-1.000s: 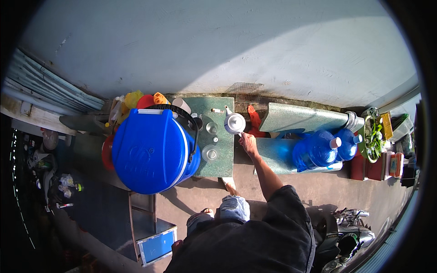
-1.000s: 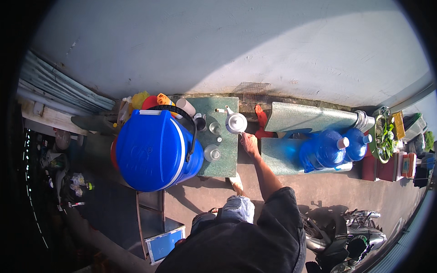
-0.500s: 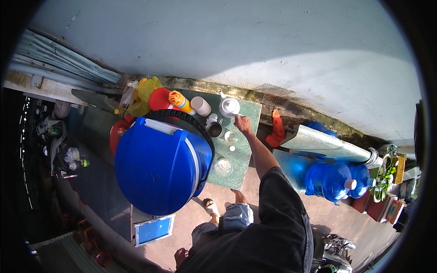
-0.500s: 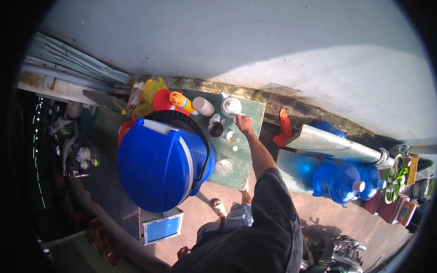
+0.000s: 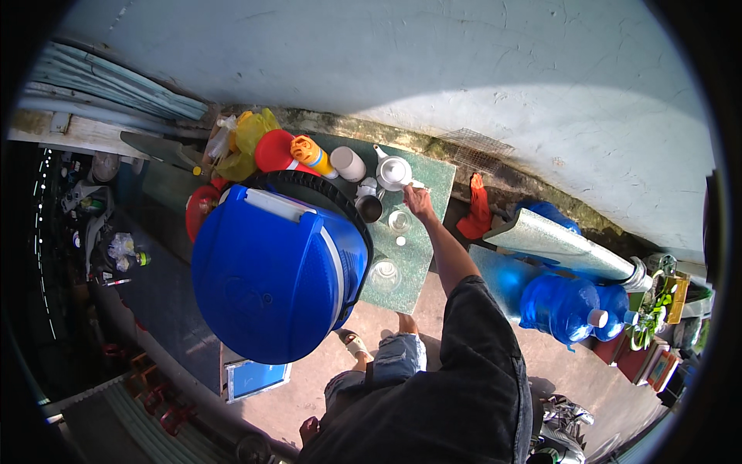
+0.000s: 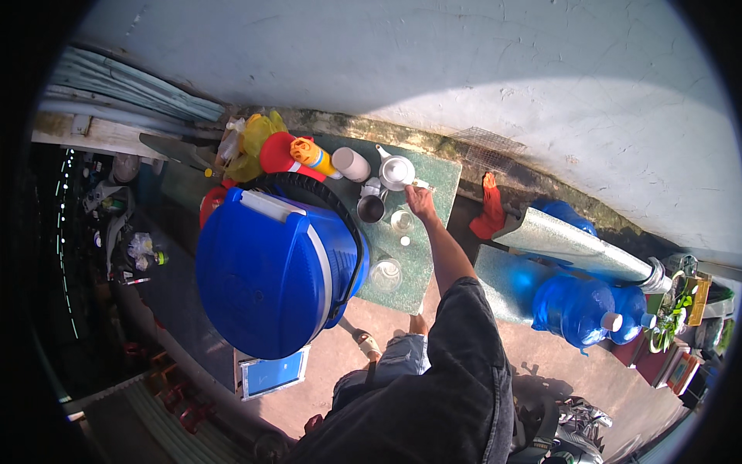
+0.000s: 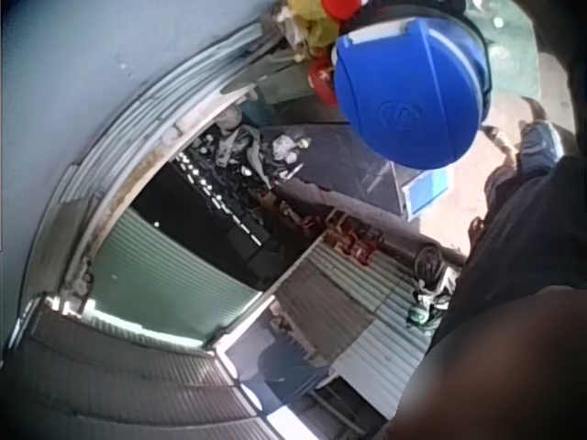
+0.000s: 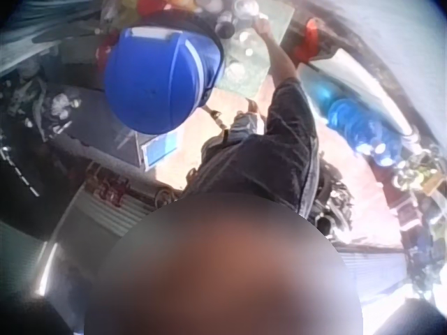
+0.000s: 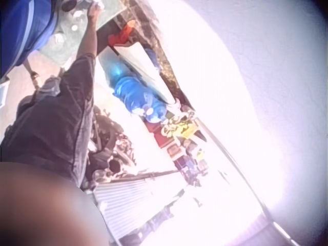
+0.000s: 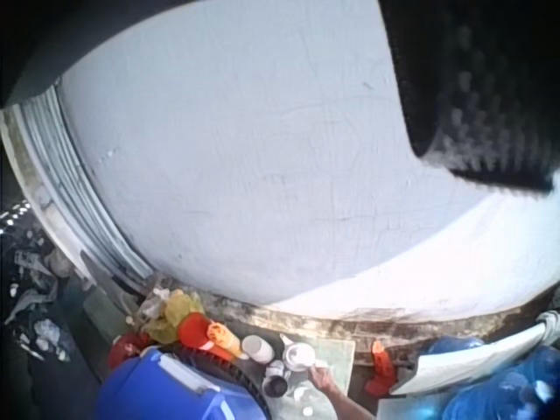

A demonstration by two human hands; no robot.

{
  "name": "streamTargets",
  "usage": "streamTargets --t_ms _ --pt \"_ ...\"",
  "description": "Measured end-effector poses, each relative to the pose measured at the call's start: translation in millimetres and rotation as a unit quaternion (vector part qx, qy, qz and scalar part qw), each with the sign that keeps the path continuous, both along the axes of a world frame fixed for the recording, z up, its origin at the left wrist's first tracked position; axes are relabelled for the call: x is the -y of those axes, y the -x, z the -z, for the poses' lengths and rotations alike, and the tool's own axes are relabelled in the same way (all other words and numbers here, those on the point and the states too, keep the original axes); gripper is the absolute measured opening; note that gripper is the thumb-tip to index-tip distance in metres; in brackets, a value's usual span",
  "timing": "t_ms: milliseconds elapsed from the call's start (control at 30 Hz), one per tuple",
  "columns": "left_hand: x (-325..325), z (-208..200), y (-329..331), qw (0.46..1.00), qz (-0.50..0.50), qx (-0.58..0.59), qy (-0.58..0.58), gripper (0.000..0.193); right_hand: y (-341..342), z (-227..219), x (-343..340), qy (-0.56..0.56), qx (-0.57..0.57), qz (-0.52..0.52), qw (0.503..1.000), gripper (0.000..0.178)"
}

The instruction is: The person walks from an indoor area to an outdoor space, opens a blue cooler, and uses a white ladle to scoop a yellowish liquid into a small white cup. They then return indoors and pour the liquid into a water dispenser. The person repeats the scooping and pouring sequence once more before closing the cooler.

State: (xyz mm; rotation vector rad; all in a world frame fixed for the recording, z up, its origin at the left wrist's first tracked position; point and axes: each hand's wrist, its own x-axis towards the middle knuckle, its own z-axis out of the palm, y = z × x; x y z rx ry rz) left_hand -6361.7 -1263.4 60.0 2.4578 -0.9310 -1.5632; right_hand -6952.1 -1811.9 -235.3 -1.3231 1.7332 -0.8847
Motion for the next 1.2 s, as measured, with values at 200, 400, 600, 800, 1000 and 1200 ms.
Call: streamTargets --t_ms 200,400,600,800,1000,1200 --pt "5.3 7.6 -5.7 0.978 -0.198 -0.062 0.000 0.025 1.4 -28.1 -6.1 0.123 -0.131 -0.028 0.983 0.026" --pt "3.4 18.7 -6.2 0.971 -0.236 -0.022 0.000 0.038 -32.0 -127.4 -25.5 0.069 -0.205 0.041 0.975 0.053" --pt "-5.3 32.7 -9.8 0.973 -0.228 -0.032 0.002 0.035 -81.4 -140.8 -1.1 0.025 -0.349 -0.250 0.903 0.106" --pt "-24.4 41.9 -18.5 0.973 -0.229 -0.022 -0.020 0.040 -81.0 -144.6 -2.4 0.052 -0.267 -0.212 0.939 0.113" --pt "-36.0 69.0 -31.4 0.984 -0.176 -0.008 -0.012 0.037 -52.9 -181.3 -60.7 0.183 -0.163 -0.064 0.967 0.107" --pt "-31.1 101.1 -49.3 0.982 -0.167 -0.075 0.050 0.034 -8.0 -194.1 -196.9 0.000 0.174 0.129 0.976 0.090"
